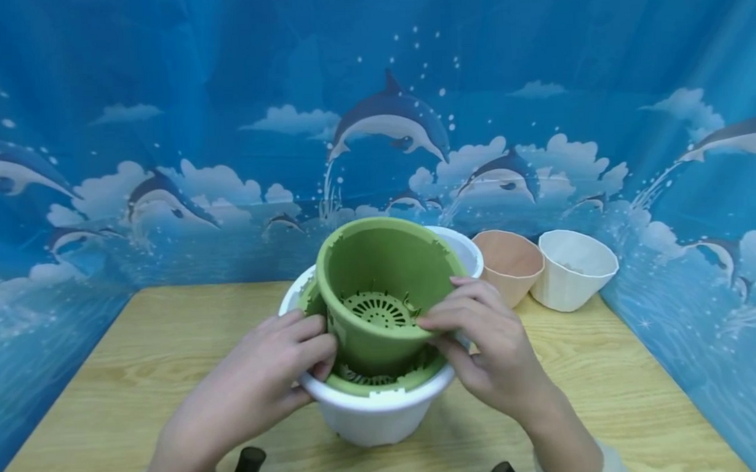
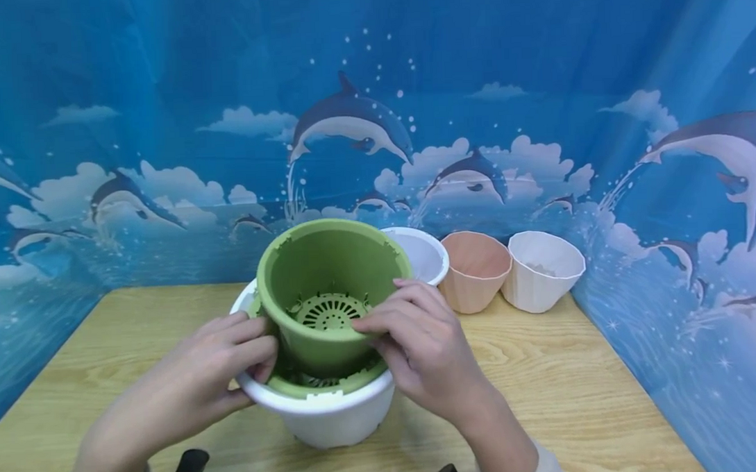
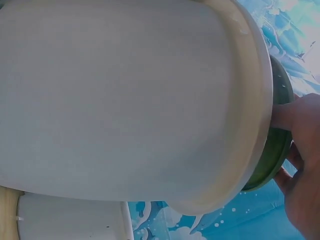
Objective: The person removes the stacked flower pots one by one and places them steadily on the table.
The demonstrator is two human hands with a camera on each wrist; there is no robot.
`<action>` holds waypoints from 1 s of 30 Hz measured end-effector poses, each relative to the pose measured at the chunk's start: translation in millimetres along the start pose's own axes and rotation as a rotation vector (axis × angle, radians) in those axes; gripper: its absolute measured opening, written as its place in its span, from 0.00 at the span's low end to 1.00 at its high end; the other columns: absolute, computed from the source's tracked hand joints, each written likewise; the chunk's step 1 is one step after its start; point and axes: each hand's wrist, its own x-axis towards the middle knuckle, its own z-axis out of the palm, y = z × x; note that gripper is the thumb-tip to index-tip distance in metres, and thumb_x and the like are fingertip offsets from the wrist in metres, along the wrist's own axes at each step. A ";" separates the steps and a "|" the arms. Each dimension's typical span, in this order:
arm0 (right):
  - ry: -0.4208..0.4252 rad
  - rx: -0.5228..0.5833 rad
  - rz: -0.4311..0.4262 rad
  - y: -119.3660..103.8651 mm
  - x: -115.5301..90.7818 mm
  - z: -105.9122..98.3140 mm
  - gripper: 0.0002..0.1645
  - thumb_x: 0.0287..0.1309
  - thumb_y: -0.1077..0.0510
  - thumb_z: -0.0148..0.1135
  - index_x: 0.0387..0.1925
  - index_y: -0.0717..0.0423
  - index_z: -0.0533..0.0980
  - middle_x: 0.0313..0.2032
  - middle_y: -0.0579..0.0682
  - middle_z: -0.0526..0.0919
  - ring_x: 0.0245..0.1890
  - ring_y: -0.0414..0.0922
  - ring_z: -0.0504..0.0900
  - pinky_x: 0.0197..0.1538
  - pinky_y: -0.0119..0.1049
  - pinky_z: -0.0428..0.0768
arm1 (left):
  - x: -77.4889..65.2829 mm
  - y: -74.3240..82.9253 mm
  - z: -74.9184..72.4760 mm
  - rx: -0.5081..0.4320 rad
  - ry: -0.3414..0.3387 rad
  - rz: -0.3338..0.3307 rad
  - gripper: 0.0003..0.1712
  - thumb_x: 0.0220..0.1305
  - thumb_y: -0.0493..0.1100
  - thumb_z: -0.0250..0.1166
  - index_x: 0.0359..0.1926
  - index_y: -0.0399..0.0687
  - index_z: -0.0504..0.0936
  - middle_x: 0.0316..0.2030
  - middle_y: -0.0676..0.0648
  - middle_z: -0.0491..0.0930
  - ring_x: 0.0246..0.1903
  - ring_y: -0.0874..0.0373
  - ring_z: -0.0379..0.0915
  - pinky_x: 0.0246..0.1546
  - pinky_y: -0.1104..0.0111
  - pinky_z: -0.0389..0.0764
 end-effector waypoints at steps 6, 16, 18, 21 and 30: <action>0.097 -0.007 -0.018 -0.4 2.7 -3.1 0.06 0.59 0.66 0.59 0.34 0.64 0.82 0.32 0.53 0.85 0.39 0.50 0.79 0.67 0.48 0.69 | 0.3 0.2 0.1 0.001 0.019 0.017 0.22 0.53 0.44 0.75 0.25 0.65 0.65 0.29 0.64 0.62 0.32 0.65 0.58 0.33 0.71 0.66; 0.348 0.003 -0.057 -0.8 11.4 -8.6 0.13 0.61 0.59 0.67 0.27 0.67 0.81 0.27 0.58 0.84 0.36 0.49 0.80 0.64 0.47 0.72 | 1.7 1.1 -1.1 0.002 -0.011 0.002 0.23 0.52 0.42 0.75 0.25 0.65 0.64 0.28 0.64 0.61 0.32 0.65 0.58 0.33 0.71 0.65; 0.389 0.013 -0.061 -1.0 13.5 -9.7 0.11 0.59 0.59 0.69 0.28 0.65 0.81 0.27 0.59 0.84 0.36 0.49 0.80 0.63 0.47 0.72 | 1.8 1.0 -1.4 0.003 -0.007 0.002 0.24 0.51 0.41 0.75 0.25 0.65 0.64 0.28 0.64 0.61 0.31 0.65 0.58 0.33 0.70 0.65; 0.452 0.035 -0.067 -1.9 15.8 -10.9 0.09 0.56 0.61 0.71 0.28 0.65 0.82 0.27 0.58 0.84 0.37 0.48 0.80 0.64 0.46 0.72 | 1.4 0.9 -1.4 0.001 -0.009 -0.003 0.24 0.51 0.41 0.75 0.25 0.65 0.65 0.28 0.64 0.61 0.31 0.65 0.58 0.33 0.71 0.65; 0.580 0.007 -0.046 -3.2 19.4 -15.1 0.18 0.55 0.58 0.73 0.25 0.71 0.77 0.26 0.58 0.83 0.38 0.45 0.81 0.64 0.44 0.73 | 0.7 1.1 -0.2 -0.002 -0.012 -0.008 0.23 0.51 0.41 0.75 0.25 0.65 0.65 0.28 0.64 0.61 0.31 0.65 0.58 0.33 0.71 0.65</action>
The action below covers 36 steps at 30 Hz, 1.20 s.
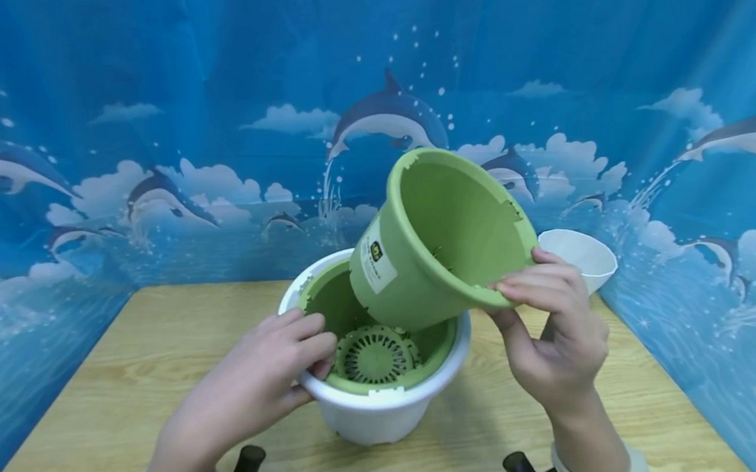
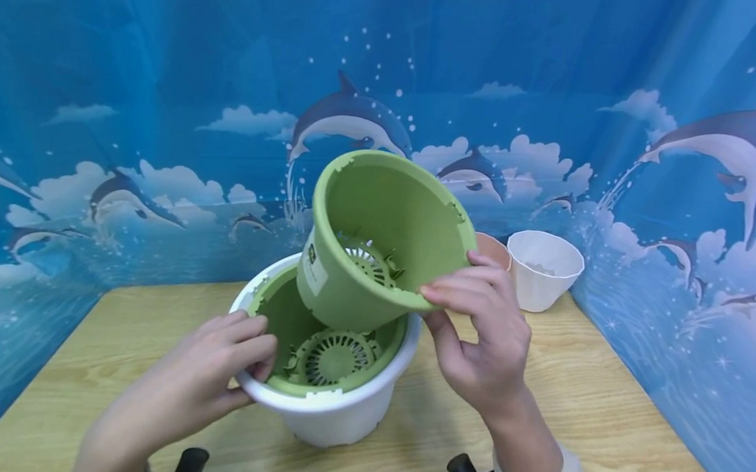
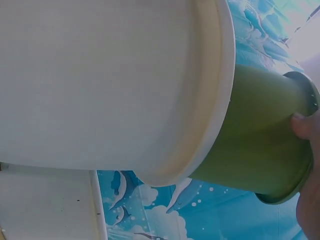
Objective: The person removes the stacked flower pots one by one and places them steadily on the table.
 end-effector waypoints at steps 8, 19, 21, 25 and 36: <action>0.077 -0.088 0.055 0.9 0.9 -4.5 0.22 0.52 0.55 0.75 0.26 0.72 0.76 0.27 0.58 0.83 0.39 0.45 0.80 0.63 0.46 0.73 | -0.3 0.1 0.2 0.004 -0.006 -0.006 0.23 0.50 0.43 0.77 0.25 0.65 0.66 0.28 0.64 0.61 0.32 0.65 0.58 0.34 0.70 0.66; 0.120 -0.148 0.107 11.0 -0.2 -18.8 0.20 0.47 0.58 0.78 0.27 0.73 0.78 0.27 0.60 0.83 0.39 0.45 0.81 0.62 0.49 0.74 | -0.1 0.6 0.2 0.002 -0.011 -0.011 0.23 0.49 0.44 0.78 0.26 0.65 0.67 0.28 0.64 0.62 0.32 0.65 0.58 0.35 0.70 0.65; 0.120 -0.161 0.107 13.2 0.0 -21.7 0.20 0.47 0.58 0.78 0.27 0.73 0.79 0.27 0.61 0.83 0.39 0.45 0.81 0.62 0.50 0.74 | -0.2 0.2 0.3 0.002 0.001 0.001 0.24 0.49 0.43 0.78 0.26 0.65 0.67 0.28 0.64 0.62 0.32 0.65 0.58 0.35 0.70 0.65; 0.110 -0.197 0.115 15.0 1.5 -26.5 0.21 0.48 0.56 0.78 0.29 0.74 0.80 0.28 0.62 0.83 0.38 0.45 0.80 0.61 0.51 0.74 | -0.2 0.0 0.1 0.000 0.008 0.009 0.24 0.48 0.42 0.78 0.26 0.64 0.67 0.28 0.63 0.62 0.32 0.65 0.58 0.35 0.69 0.65; 0.079 -0.352 0.113 19.1 4.0 -31.3 0.18 0.49 0.56 0.76 0.30 0.69 0.83 0.27 0.62 0.84 0.37 0.49 0.81 0.59 0.50 0.75 | -0.3 0.2 1.1 0.004 -0.021 -0.028 0.23 0.50 0.41 0.76 0.27 0.65 0.67 0.29 0.65 0.62 0.33 0.65 0.59 0.34 0.70 0.66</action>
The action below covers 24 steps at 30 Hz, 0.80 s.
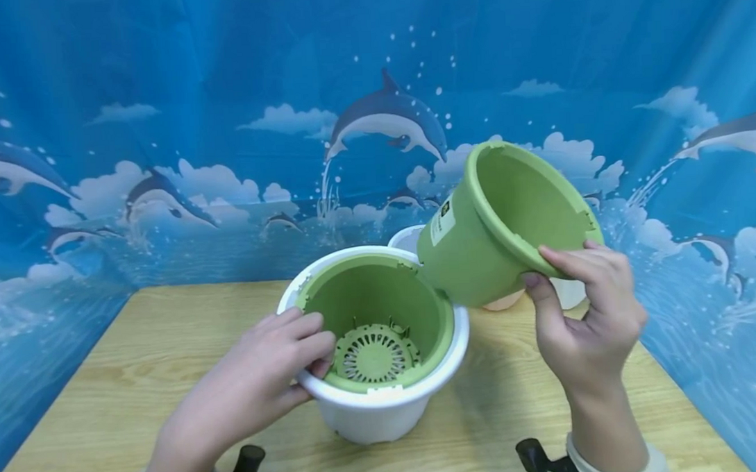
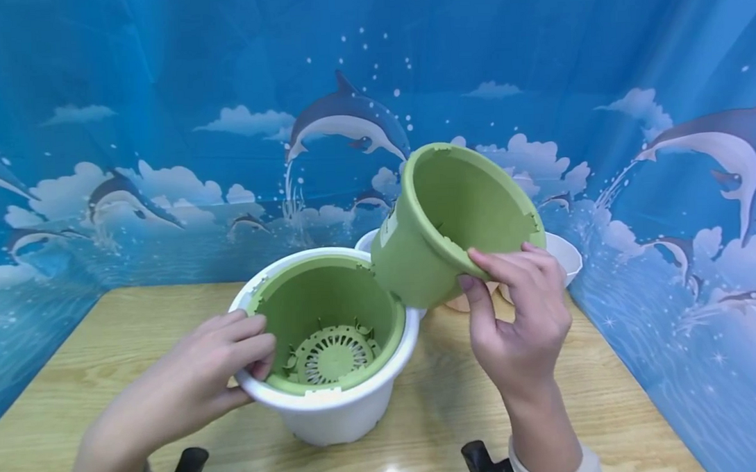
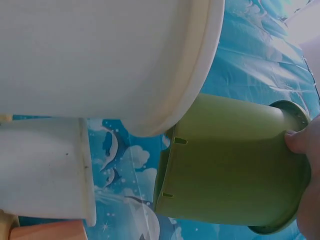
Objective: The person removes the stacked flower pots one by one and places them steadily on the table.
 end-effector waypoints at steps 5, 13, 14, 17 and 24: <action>-0.007 -0.050 -0.014 2.5 1.1 -1.3 0.16 0.48 0.57 0.74 0.30 0.68 0.84 0.27 0.65 0.83 0.35 0.52 0.79 0.58 0.49 0.75 | 0.3 0.1 0.4 0.002 0.007 0.008 0.23 0.51 0.41 0.76 0.26 0.65 0.67 0.28 0.65 0.62 0.32 0.65 0.59 0.34 0.70 0.65; -0.067 -0.150 -0.047 5.5 2.6 -3.4 0.11 0.48 0.59 0.70 0.32 0.65 0.85 0.26 0.65 0.84 0.31 0.63 0.75 0.53 0.38 0.68 | -0.1 0.2 0.5 0.008 0.005 0.010 0.25 0.49 0.40 0.76 0.27 0.65 0.66 0.28 0.64 0.62 0.33 0.65 0.59 0.34 0.69 0.65; -0.083 -0.165 -0.044 6.3 2.4 -4.6 0.11 0.48 0.59 0.70 0.32 0.65 0.85 0.26 0.64 0.85 0.31 0.63 0.75 0.52 0.37 0.66 | 0.0 0.1 0.5 0.008 0.004 0.008 0.25 0.49 0.41 0.76 0.27 0.65 0.66 0.28 0.64 0.62 0.33 0.65 0.59 0.34 0.69 0.65; -0.132 -0.215 -0.023 9.7 1.8 -9.3 0.12 0.49 0.60 0.69 0.34 0.65 0.85 0.28 0.64 0.86 0.32 0.62 0.74 0.51 0.35 0.62 | 0.2 0.1 0.6 0.010 0.001 0.002 0.24 0.50 0.41 0.76 0.27 0.65 0.66 0.28 0.65 0.62 0.33 0.65 0.59 0.34 0.70 0.65; -0.278 -0.331 0.056 14.6 0.3 -20.5 0.12 0.50 0.62 0.68 0.39 0.62 0.86 0.34 0.61 0.88 0.35 0.57 0.74 0.48 0.36 0.57 | 0.2 0.5 0.8 0.013 0.000 0.003 0.24 0.49 0.41 0.76 0.26 0.65 0.66 0.28 0.65 0.62 0.33 0.65 0.59 0.35 0.69 0.65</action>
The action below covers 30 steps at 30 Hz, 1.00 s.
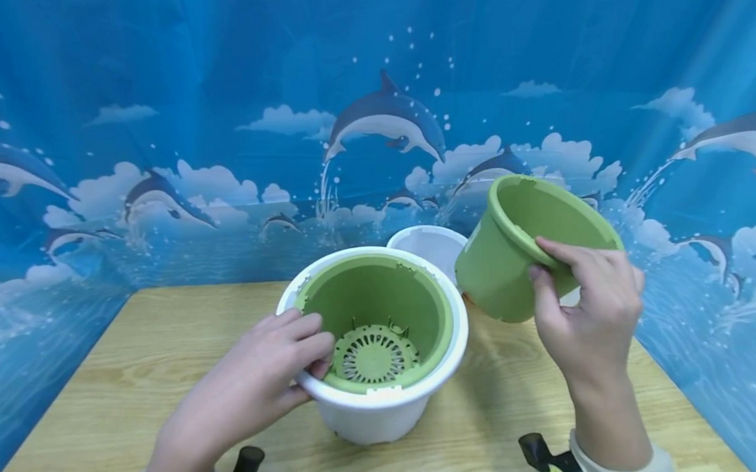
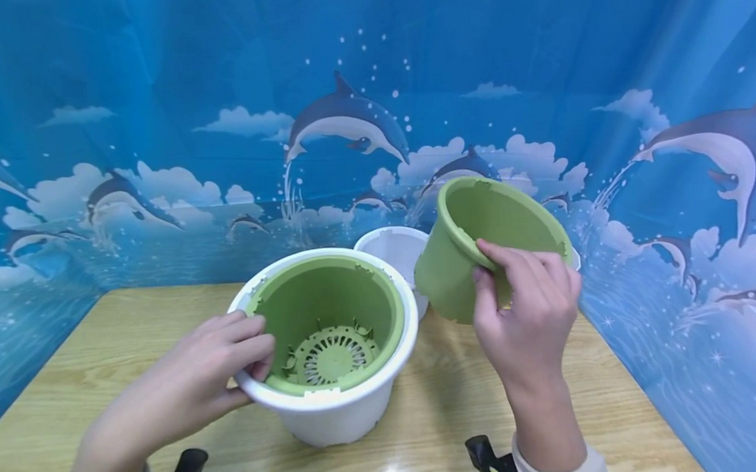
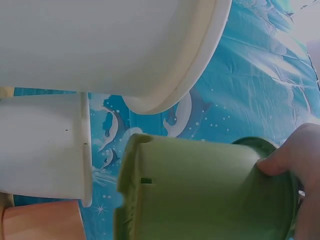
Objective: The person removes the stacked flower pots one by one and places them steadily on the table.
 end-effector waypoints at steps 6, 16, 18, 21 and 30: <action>-0.081 -0.104 0.027 0.4 0.2 -4.5 0.14 0.51 0.61 0.64 0.40 0.61 0.85 0.34 0.60 0.88 0.36 0.57 0.76 0.43 0.39 0.57 | 0.3 0.3 -0.6 -0.003 -0.006 -0.005 0.24 0.50 0.42 0.77 0.26 0.65 0.66 0.28 0.64 0.62 0.33 0.65 0.59 0.34 0.70 0.65; -0.262 -0.278 0.121 3.0 -0.4 -10.2 0.13 0.47 0.65 0.67 0.38 0.58 0.86 0.30 0.58 0.87 0.28 0.55 0.78 0.30 0.44 0.65 | -0.1 -0.1 -1.1 -0.007 0.003 -0.001 0.23 0.51 0.41 0.76 0.26 0.65 0.67 0.28 0.64 0.61 0.32 0.64 0.58 0.35 0.70 0.65; -0.337 -0.319 0.151 5.2 -0.7 -10.9 0.14 0.46 0.65 0.69 0.39 0.57 0.86 0.30 0.58 0.87 0.26 0.54 0.79 0.26 0.43 0.66 | -0.3 -0.4 -1.3 -0.007 0.005 0.001 0.24 0.50 0.41 0.77 0.26 0.65 0.67 0.28 0.64 0.62 0.32 0.64 0.58 0.34 0.70 0.65; -0.424 -0.364 0.191 10.4 -1.8 -10.4 0.15 0.47 0.65 0.70 0.40 0.56 0.86 0.30 0.57 0.87 0.22 0.52 0.76 0.23 0.40 0.64 | -0.5 -0.4 -1.2 -0.006 0.000 -0.002 0.24 0.49 0.41 0.77 0.26 0.65 0.67 0.28 0.64 0.62 0.32 0.65 0.58 0.34 0.70 0.65; -0.684 -0.434 0.384 31.5 -4.9 -6.2 0.16 0.55 0.58 0.69 0.48 0.50 0.84 0.42 0.55 0.88 0.24 0.53 0.77 0.23 0.44 0.63 | 0.2 0.4 -1.4 -0.005 0.005 0.000 0.24 0.49 0.41 0.77 0.26 0.64 0.67 0.28 0.64 0.62 0.32 0.64 0.59 0.34 0.69 0.65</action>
